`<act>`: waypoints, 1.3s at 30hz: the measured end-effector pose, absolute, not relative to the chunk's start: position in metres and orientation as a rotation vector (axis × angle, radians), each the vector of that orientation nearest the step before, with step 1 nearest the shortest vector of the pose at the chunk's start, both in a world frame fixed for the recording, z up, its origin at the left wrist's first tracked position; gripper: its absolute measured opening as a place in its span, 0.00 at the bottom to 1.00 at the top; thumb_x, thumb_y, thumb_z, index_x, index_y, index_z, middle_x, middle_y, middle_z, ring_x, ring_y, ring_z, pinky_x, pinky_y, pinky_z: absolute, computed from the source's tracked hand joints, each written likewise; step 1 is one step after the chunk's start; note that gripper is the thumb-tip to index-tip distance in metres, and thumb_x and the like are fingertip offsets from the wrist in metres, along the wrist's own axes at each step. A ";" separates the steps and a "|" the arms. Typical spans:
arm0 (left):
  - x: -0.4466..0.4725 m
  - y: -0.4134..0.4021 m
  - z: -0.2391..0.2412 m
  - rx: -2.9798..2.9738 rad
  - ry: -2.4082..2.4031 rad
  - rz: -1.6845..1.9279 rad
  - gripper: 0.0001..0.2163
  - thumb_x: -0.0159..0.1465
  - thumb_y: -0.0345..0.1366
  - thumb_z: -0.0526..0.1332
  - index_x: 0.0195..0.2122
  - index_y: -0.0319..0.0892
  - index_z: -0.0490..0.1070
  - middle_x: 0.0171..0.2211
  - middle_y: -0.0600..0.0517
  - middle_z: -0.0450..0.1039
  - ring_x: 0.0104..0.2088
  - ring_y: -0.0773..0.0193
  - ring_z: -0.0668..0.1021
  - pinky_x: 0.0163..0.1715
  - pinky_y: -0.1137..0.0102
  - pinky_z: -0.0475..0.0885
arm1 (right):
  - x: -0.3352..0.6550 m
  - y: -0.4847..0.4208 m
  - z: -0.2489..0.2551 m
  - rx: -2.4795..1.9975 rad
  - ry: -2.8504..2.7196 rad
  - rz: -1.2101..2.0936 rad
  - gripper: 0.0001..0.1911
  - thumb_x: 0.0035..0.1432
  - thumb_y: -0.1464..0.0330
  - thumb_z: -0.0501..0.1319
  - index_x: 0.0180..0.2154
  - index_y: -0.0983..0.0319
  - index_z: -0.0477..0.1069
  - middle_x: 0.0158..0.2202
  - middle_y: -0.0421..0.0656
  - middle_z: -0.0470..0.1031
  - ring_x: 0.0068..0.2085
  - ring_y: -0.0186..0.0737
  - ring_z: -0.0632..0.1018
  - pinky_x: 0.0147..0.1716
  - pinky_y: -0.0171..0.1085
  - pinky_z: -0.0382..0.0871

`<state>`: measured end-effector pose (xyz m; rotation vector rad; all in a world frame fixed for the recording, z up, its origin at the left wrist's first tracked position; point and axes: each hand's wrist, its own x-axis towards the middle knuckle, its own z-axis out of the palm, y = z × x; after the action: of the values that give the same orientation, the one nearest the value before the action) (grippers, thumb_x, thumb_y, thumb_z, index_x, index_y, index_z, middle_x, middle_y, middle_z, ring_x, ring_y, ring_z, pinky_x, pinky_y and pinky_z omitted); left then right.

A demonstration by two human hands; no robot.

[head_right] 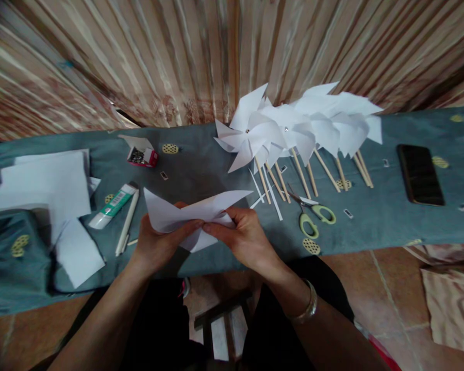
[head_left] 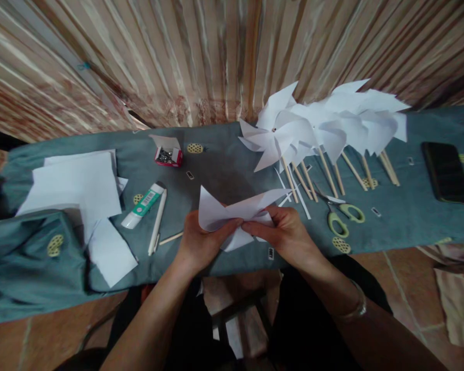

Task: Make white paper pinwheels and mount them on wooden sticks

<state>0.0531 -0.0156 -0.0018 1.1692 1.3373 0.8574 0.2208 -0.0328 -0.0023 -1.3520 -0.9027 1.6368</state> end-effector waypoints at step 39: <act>0.056 -0.018 -0.003 1.212 1.442 0.796 0.11 0.47 0.36 0.71 0.30 0.37 0.78 0.30 0.47 0.82 0.30 0.56 0.83 0.27 0.69 0.78 | 0.224 -0.034 0.003 -1.429 -1.152 1.472 0.08 0.47 0.62 0.68 0.26 0.61 0.79 0.28 0.42 0.80 0.32 0.43 0.78 0.31 0.39 0.73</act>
<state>0.0559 -0.0178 -0.0031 1.2123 1.4422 0.7961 0.2236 -0.0338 0.0033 -1.4288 -1.1519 1.4721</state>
